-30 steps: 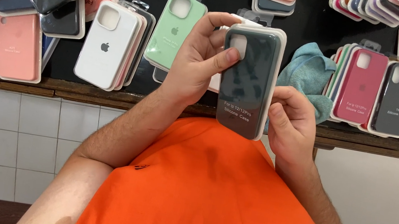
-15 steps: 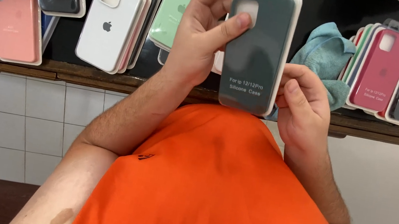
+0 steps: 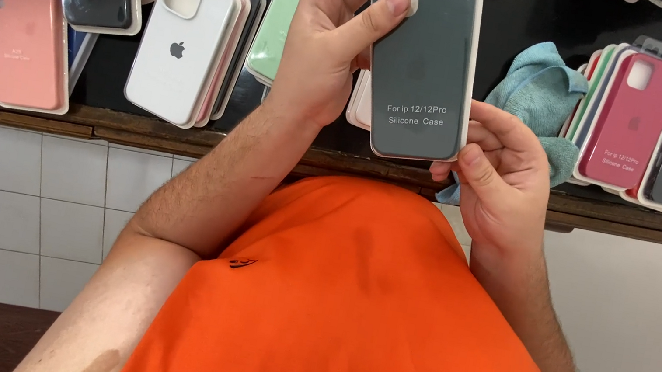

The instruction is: Preparing phone cases for retail display by stapling packaging, wiping them clean with a cloth, and hanging them on a pegboard wall.

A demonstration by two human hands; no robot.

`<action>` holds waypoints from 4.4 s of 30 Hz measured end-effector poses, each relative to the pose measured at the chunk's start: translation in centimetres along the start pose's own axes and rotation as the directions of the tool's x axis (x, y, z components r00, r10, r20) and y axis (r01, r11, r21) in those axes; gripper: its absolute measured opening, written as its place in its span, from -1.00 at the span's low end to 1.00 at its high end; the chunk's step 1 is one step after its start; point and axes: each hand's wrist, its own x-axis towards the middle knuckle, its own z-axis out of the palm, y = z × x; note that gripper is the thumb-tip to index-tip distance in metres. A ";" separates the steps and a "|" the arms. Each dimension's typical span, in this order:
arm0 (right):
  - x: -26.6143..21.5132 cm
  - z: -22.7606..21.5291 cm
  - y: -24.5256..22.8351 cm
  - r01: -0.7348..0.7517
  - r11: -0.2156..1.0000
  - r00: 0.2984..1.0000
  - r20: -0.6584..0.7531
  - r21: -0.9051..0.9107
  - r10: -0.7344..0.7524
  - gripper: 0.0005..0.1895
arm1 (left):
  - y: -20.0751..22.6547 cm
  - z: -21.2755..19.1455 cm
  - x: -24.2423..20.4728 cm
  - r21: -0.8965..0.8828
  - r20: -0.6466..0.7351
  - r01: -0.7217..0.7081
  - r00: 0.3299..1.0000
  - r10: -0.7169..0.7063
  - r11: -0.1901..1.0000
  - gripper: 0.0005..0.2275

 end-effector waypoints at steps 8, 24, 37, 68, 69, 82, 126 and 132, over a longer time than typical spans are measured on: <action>0.2 -1.9 -3.6 0.083 0.859 0.979 -0.121 -0.505 -0.166 -0.73 | -0.7 -1.8 2.4 0.335 0.148 -0.142 0.984 0.097 0.931 -0.59; -2.3 -11.3 -4.8 0.037 0.283 0.804 -0.140 -0.958 -0.577 -0.63 | -2.1 -2.1 3.3 0.862 0.367 -0.424 0.900 0.235 0.278 -0.71; -2.0 -11.9 -3.3 -0.187 -0.072 0.908 -0.145 -0.980 -0.394 -0.39 | 2.1 0.0 0.1 0.700 0.417 -0.499 0.866 0.275 0.511 -0.87; -2.2 0.5 -1.7 0.494 0.683 0.845 0.111 -0.538 -0.523 -0.28 | -3.6 3.6 -3.5 -0.183 0.667 0.244 0.742 -0.062 0.952 -0.03; -1.5 0.0 -2.1 0.473 0.664 0.847 0.090 -0.579 -0.524 -0.38 | -3.3 3.3 -3.1 -0.159 0.661 0.187 0.749 -0.036 0.969 0.11; -3.1 -6.0 -2.4 -0.098 0.491 0.880 -0.306 -0.865 -0.363 -0.59 | -1.3 1.3 -1.9 -0.542 0.557 0.456 0.824 -0.105 0.706 -0.19; 1.4 4.3 -2.7 0.536 0.076 0.738 0.422 -0.841 -0.526 0.00 | -1.2 7.6 -2.5 -0.023 0.307 0.404 0.873 -0.378 0.914 -0.20; 2.8 5.2 -5.1 0.539 0.118 0.755 0.415 -0.834 -0.508 -0.05 | -0.5 7.2 -4.2 -0.124 0.451 0.194 0.885 -0.119 0.973 -0.24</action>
